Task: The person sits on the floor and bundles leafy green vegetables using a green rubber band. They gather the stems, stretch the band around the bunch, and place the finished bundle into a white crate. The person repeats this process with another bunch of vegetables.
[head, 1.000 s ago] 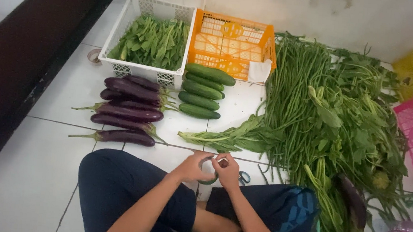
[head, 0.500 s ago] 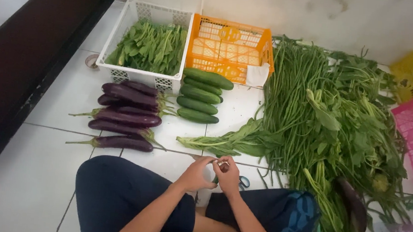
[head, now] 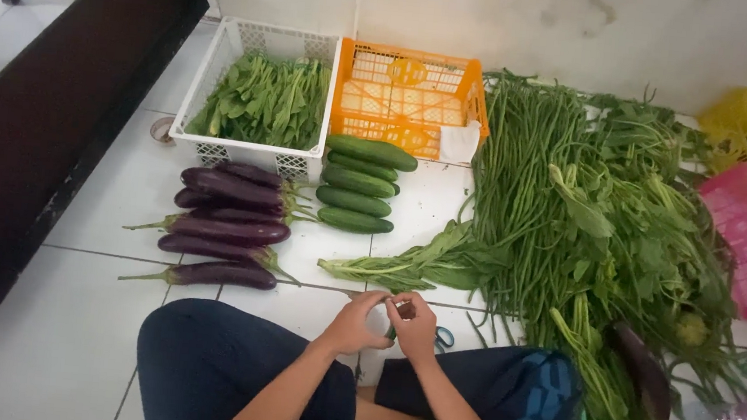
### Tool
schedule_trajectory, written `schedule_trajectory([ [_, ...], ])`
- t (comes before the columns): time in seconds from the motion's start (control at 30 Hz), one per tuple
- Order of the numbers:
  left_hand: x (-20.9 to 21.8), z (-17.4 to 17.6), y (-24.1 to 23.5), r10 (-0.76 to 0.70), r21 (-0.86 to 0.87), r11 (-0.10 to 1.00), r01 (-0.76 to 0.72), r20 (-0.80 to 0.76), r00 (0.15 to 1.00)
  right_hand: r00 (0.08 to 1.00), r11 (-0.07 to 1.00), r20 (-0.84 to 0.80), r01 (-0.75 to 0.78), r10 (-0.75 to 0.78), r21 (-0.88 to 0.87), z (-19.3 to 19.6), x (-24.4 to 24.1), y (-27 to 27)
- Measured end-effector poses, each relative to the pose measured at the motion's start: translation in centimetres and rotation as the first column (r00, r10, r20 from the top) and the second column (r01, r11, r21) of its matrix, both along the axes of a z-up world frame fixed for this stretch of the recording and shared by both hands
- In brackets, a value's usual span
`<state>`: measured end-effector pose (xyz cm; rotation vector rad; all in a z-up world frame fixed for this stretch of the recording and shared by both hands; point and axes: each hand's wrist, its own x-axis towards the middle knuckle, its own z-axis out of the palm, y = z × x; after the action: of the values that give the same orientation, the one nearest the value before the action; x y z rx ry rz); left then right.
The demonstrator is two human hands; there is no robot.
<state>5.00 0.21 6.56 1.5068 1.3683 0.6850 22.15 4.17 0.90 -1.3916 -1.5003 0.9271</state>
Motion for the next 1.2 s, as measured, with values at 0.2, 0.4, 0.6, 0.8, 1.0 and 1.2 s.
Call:
schedule_trajectory([
  [0.2,-0.1,-0.2,-0.2,-0.02,0.009,1.0,0.02,-0.005,1.0,0.999,0.999,0.022,-0.033,0.033,0.0,-0.3,0.1,0.0],
  [0.4,-0.3,0.4,-0.5,-0.023,-0.039,0.999,0.022,-0.027,0.999,0.99,0.996,0.114,-0.084,0.087,-0.031,4.6,-0.5,-1.1],
  [0.6,-0.8,0.5,-0.5,-0.011,-0.072,0.997,0.001,-0.15,0.989,0.909,0.943,0.301,-0.324,0.289,0.072,7.5,0.7,-1.1],
  [0.8,-1.0,-1.2,-0.3,-0.037,-0.064,0.998,0.026,-0.172,0.984,0.813,0.869,0.396,-0.49,0.427,0.069,8.7,2.1,-0.9],
  [1.0,-0.6,-1.5,-0.6,-0.179,-0.087,0.983,0.16,-0.279,0.944,0.679,0.839,0.518,-0.521,0.52,-0.158,7.6,3.4,-0.3],
  [1.2,-0.8,-0.7,-0.9,-0.252,-0.078,0.968,0.239,-0.32,0.914,0.61,0.823,0.575,-0.52,0.546,-0.229,8.5,3.2,-0.3],
])
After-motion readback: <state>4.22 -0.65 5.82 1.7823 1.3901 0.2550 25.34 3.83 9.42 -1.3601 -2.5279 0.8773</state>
